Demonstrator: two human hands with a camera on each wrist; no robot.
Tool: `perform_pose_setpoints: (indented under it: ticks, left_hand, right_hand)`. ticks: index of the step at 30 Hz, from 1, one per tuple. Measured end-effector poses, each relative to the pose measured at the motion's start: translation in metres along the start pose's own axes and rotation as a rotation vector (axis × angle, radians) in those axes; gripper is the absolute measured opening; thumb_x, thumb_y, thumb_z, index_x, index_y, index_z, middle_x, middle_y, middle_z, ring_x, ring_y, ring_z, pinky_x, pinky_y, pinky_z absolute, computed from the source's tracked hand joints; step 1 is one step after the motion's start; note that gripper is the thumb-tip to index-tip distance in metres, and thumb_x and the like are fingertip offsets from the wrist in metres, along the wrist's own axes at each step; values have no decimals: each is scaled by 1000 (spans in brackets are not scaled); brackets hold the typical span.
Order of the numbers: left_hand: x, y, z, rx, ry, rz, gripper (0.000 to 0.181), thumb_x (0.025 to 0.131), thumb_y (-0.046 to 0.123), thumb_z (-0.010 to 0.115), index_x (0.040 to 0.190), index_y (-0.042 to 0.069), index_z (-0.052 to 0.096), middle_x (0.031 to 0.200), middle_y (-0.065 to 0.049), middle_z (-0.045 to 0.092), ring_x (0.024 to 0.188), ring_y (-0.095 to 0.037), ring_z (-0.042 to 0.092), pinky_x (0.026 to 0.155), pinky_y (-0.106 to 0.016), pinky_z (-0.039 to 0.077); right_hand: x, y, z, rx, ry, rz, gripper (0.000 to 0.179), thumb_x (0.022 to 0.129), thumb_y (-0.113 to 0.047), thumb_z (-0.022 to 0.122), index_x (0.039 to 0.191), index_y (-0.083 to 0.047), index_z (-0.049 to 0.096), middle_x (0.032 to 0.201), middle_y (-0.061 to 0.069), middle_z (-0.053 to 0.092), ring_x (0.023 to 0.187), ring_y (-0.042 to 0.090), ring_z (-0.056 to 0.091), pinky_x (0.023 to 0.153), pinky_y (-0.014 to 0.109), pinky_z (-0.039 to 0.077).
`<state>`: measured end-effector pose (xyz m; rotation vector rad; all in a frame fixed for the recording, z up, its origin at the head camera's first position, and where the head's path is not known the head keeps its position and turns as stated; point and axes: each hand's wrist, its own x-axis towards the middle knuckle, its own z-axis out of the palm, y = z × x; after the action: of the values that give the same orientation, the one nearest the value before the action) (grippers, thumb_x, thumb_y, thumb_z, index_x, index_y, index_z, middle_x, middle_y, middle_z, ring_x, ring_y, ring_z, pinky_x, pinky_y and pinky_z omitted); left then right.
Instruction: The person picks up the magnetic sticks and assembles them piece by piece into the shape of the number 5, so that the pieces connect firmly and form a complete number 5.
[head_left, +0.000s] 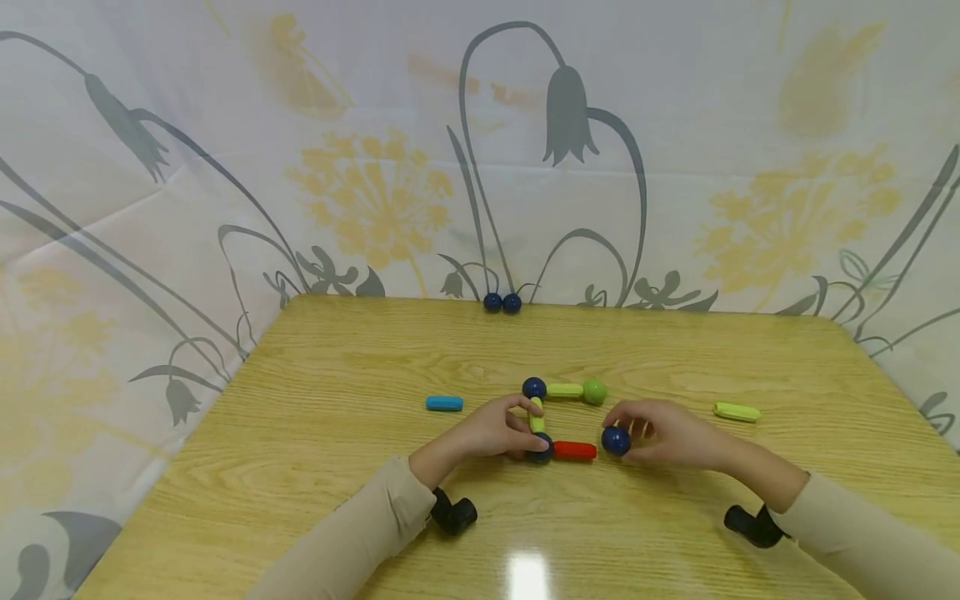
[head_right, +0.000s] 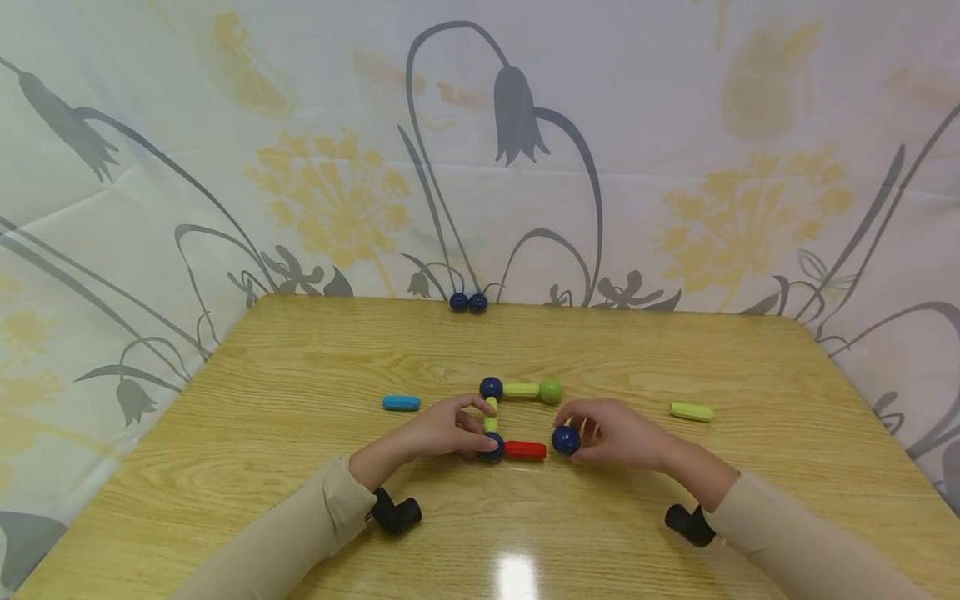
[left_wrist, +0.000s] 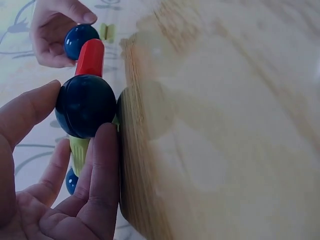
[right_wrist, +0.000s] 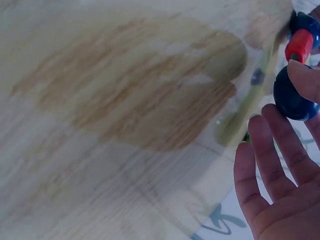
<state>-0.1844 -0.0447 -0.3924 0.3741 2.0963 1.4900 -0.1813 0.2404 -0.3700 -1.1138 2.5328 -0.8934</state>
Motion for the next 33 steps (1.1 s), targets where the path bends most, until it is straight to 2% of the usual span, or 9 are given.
perform_pose_setpoints:
  ticks: [7,12,19,24,29,33]
  left_hand:
    - [2,-2,1,-24,-1,9,37,84,11,71,117,6,56,86,-6,66,70,-21,62,64,-34,54]
    - [2,-2,1,-18,-9,5,37,84,13,71,118,7,56,89,-6,65,71,-22,62,65,-34,54]
    - [2,-1,-1,-14,-19,5,38,85,12,70,119,6,54,90,-7,65,72,-22,62,66,-35,54]
    - [1,0,-1,-12,-27,9,39,86,13,69,120,5,53,90,-7,65,72,-23,62,66,-35,54]
    - [0,0,0,-18,-25,8,39,86,12,69,121,5,53,91,-8,64,73,-24,62,66,-36,54]
    - [2,-1,-1,-17,-27,4,39,86,13,69,121,5,53,91,-8,64,73,-22,62,66,-35,54]
  right_hand:
    - [2,2,8,66,-46,-12,34,77,-11,76,108,-12,60,89,-7,60,78,8,57,67,28,50]
    - [2,2,11,58,-43,-17,35,76,-10,77,106,-14,59,89,-8,59,79,8,57,68,27,50]
    - [1,-1,8,56,-39,-30,34,79,-12,75,108,-10,59,91,-6,60,80,10,57,69,29,50]
    - [-4,1,6,22,-11,-23,32,81,-15,74,109,-10,60,92,-7,59,81,12,56,69,30,49]
    - [-11,6,2,-36,49,-55,31,81,-16,74,107,-9,62,94,-4,61,81,12,55,67,29,48]
    - [-19,11,0,-78,100,-48,30,80,-14,75,106,-8,62,94,-3,61,80,10,54,66,28,48]
